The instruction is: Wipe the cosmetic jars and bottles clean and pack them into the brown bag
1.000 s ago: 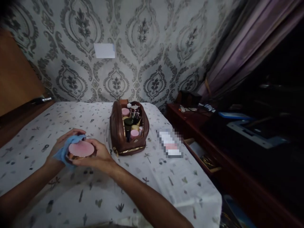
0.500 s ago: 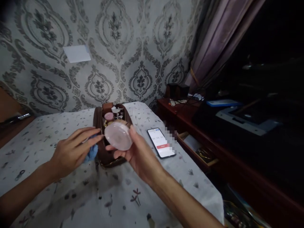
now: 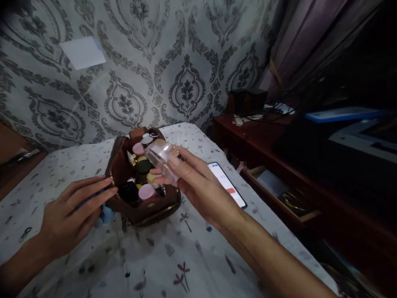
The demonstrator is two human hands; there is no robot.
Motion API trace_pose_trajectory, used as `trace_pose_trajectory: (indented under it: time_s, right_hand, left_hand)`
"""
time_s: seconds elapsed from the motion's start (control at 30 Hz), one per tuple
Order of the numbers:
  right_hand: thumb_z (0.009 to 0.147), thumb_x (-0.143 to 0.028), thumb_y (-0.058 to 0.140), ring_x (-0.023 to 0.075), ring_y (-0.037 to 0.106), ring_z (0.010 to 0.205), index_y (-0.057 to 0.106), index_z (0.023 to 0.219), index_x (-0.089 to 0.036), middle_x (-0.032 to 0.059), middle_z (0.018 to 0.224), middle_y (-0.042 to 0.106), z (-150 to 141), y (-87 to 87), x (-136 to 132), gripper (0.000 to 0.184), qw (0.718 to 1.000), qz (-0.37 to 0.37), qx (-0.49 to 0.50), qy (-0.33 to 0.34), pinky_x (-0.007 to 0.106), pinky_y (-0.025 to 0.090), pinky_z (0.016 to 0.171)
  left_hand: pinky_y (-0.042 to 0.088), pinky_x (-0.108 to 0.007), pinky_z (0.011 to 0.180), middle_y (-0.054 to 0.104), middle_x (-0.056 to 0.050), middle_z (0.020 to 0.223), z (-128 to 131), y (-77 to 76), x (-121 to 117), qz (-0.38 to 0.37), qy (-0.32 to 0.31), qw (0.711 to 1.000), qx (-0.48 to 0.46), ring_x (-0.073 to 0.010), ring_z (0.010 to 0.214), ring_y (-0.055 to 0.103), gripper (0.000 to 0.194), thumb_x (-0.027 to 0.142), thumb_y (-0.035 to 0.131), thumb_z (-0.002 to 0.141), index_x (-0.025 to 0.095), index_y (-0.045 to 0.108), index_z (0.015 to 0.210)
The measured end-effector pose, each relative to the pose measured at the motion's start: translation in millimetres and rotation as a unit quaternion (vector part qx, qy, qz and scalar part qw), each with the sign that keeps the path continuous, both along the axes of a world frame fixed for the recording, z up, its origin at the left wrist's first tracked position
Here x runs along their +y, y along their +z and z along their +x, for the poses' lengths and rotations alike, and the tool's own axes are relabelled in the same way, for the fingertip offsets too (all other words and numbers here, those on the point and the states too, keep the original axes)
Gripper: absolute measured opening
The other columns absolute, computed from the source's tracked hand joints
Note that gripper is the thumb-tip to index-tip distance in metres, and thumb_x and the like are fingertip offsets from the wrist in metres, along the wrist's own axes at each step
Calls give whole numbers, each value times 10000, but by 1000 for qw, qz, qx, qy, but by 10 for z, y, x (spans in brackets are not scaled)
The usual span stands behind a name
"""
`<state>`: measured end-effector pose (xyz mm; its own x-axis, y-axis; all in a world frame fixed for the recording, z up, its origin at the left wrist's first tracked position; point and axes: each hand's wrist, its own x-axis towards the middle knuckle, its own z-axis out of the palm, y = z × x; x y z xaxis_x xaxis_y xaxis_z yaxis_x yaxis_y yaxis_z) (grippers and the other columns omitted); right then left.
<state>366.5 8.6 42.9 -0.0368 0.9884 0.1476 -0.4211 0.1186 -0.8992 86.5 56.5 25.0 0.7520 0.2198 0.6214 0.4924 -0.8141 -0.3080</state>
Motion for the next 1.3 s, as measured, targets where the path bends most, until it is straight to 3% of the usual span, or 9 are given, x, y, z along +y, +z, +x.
trace_pose_trajectory:
  time_s: [0.23,0.43,0.53,0.7,0.8,0.93,1.03,1.1,1.3]
  right_hand:
    - [761,-413,800,236,691,1025,702,1143,-256,37,1058,717,-46,88,243,424,978,86,-180,-53,400,592,866]
    - [633,-315,879,272,631,1078,699,1117,-249,43,1116,661,-137,103,510,521,885,219,-386,-142,464,507,983]
    - [690,-387,835,282,628,1087,670,1151,-236,52,1125,666,-190,163,670,512,869,218,-420,-147,482,486,988]
    - [708,-477,795,307,613,1151,549,1322,-189,114,1247,641,-319,315,1130,722,863,186,-444,-155,491,483,991]
    - [749,-407,771,325,571,1239,485,1388,-171,153,1340,600,-430,337,1399,740,811,182,-532,-161,495,443,1050]
    - [829,-342,710,332,534,1291,426,1428,-117,202,1381,552,-567,324,1551,699,718,164,-653,-177,448,426,1074]
    - [826,-284,709,343,558,1249,500,1351,-84,222,1337,568,-626,361,1549,599,647,126,-738,-144,427,457,1025]
    - [796,-300,736,333,591,1198,585,1250,-96,204,1285,604,-649,393,1545,521,624,107,-768,-100,401,481,974]
    - [784,-289,732,285,638,1161,578,1311,-245,97,1261,675,-680,359,1623,551,631,134,-764,11,363,486,932]
  left_hand:
    - [612,-435,870,710,-119,1196,-2,-45,8,-16,-16,1000,-10,-312,1162,644,345,90,541,928,191,643,1242]
    - [612,-340,834,705,-91,1239,-24,-109,8,-30,-4,999,-37,-268,1218,621,397,75,479,943,211,624,1287]
    - [611,-329,816,715,-106,1218,-12,-89,-1,-18,-9,999,-30,-267,1182,636,328,94,479,955,170,651,1224]
    - [590,-284,694,719,-117,1209,4,-60,-10,-5,-12,999,-37,-275,1168,633,334,47,462,938,138,652,1197]
    - [565,-265,628,713,-116,1229,-9,-73,-7,-6,-9,999,-31,-284,1172,624,373,17,455,918,136,643,1218]
    - [589,-300,694,700,-114,1255,-32,-100,0,-9,-11,999,-33,-287,1197,607,412,-8,437,903,137,638,1233]
    - [583,-289,659,697,-111,1259,-41,-119,9,-8,-13,999,-29,-288,1193,603,416,-8,442,898,136,639,1235]
    - [585,-292,667,698,-107,1258,-43,-131,15,-7,-16,999,-35,-290,1196,597,410,-4,441,902,135,640,1232]
    - [591,-298,674,695,-103,1268,-37,-127,20,-8,-19,999,-33,-295,1205,586,408,-11,449,900,124,636,1236]
